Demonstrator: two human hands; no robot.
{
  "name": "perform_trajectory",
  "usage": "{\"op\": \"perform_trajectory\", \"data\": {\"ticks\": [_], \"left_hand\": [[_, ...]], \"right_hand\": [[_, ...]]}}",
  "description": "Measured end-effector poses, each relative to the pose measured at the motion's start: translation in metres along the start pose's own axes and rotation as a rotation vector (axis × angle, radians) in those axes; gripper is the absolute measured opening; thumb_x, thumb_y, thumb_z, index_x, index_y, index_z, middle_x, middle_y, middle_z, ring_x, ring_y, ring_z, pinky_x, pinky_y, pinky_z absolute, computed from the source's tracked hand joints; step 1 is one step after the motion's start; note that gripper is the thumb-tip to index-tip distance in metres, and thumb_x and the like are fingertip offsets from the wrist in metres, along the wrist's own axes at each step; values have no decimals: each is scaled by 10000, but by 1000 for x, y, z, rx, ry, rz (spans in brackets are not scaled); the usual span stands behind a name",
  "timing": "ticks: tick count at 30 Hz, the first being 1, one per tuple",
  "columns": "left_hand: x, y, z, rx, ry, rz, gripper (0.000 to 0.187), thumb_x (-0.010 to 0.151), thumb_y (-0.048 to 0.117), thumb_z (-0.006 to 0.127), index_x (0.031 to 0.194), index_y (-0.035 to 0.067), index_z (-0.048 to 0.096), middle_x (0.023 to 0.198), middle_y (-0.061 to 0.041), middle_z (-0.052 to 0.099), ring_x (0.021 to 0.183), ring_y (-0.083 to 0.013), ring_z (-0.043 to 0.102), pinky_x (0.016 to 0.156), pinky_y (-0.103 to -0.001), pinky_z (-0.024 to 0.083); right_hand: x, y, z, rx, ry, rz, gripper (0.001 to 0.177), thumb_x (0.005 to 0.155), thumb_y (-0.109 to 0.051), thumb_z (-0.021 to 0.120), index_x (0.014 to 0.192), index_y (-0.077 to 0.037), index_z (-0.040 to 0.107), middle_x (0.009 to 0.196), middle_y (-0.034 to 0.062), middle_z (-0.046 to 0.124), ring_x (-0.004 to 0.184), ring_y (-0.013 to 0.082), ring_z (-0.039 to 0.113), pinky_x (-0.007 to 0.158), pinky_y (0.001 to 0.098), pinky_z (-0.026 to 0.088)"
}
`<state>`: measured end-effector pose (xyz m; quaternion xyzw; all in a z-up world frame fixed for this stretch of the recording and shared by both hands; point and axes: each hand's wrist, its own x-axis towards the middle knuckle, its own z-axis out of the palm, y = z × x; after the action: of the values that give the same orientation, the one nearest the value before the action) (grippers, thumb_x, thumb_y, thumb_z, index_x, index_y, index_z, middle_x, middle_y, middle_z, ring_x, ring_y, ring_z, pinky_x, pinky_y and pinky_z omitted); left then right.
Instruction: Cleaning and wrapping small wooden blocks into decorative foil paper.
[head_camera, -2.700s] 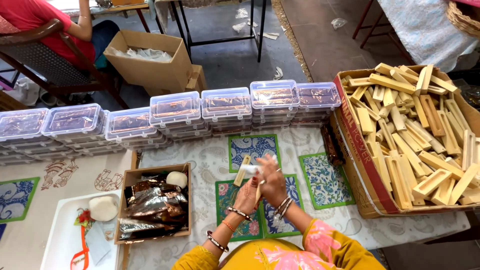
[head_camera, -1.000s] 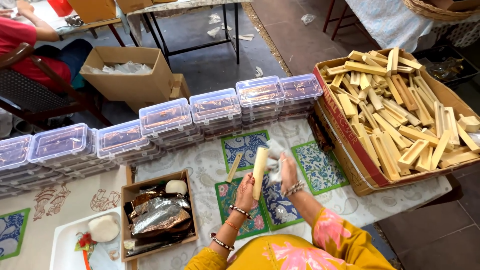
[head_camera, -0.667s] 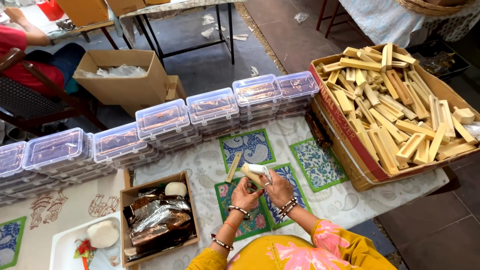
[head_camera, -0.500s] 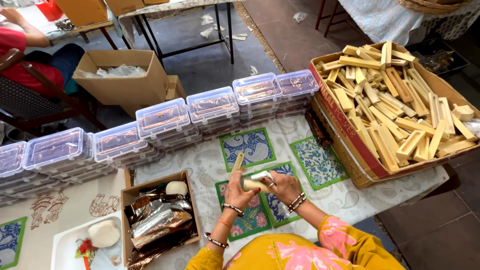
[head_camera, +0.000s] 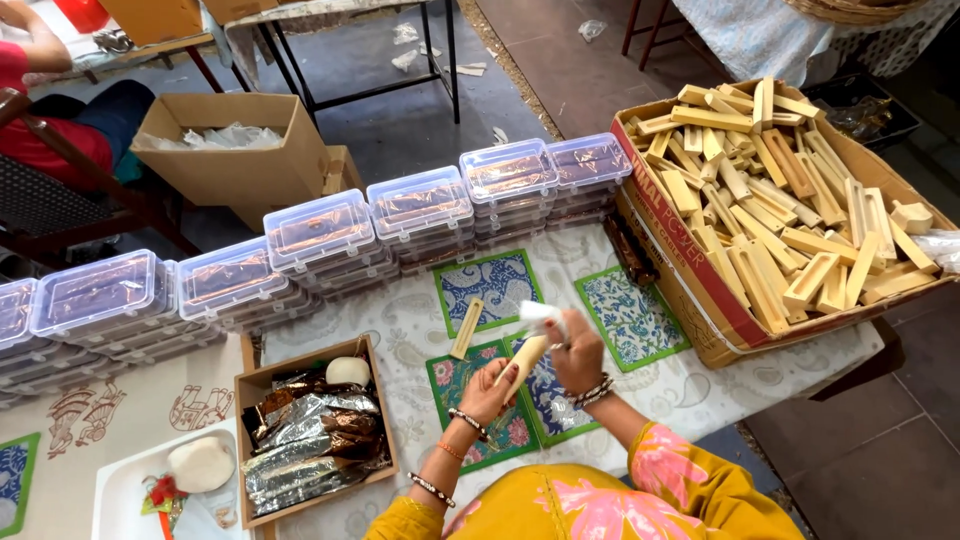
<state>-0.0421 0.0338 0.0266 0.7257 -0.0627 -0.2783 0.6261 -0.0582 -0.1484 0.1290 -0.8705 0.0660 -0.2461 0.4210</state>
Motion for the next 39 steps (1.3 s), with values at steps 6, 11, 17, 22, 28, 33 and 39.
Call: {"op": "perform_trajectory", "data": {"ticks": [6,11,17,22,28,33,39], "left_hand": [[63,-131,25,384,397,833,428,1254,424,419,1022,106,589,825,-64,672,755,-195,619,663,-325,518],[-18,21,9,121,91,190,386,1078,398,413,1098,85,638,661,-52,643,510,-144,613,480,-313,479],[-25,18,1,-141,-25,-22,273,1048,362,542,1160,122,609,695,-14,627,514,-101,555,465,-265,456],[-25,25,-3,-6,10,85,370,857,180,809,1139,106,582,806,-1,663,613,-66,614,517,-263,527],[18,-77,7,193,-6,237,203,869,74,730,1060,50,665,845,-21,736,747,-72,697,614,-260,575],[-44,50,-4,70,-69,58,302,920,204,733,1159,103,579,804,13,623,616,-54,569,531,-249,513],[-46,37,-13,11,-112,-26,281,956,204,737,1153,97,567,806,10,652,605,-40,586,513,-230,514]], "right_hand": [[-23,-7,25,-303,-183,-421,280,995,-275,517,1036,-78,712,1259,49,701,1403,356,505,1197,651,176],[15,49,40,-348,-166,-181,322,992,-304,510,1055,-62,712,1211,92,705,1172,319,620,995,521,429],[51,81,32,-112,-179,366,428,1067,-419,453,1071,-84,719,775,120,731,630,208,674,598,364,545],[8,36,43,-100,61,181,314,1069,-337,494,1191,-71,608,827,102,718,637,213,696,524,363,567],[-21,-22,31,22,-202,-551,258,891,-128,673,1148,-101,656,1079,123,739,1066,298,723,1002,526,498],[8,16,30,-257,-120,-518,123,835,-137,658,954,-132,689,940,72,746,1056,281,719,1133,599,337],[38,64,25,-242,-143,39,179,1005,-218,571,1054,-87,684,849,132,706,750,319,698,690,478,564]]}}
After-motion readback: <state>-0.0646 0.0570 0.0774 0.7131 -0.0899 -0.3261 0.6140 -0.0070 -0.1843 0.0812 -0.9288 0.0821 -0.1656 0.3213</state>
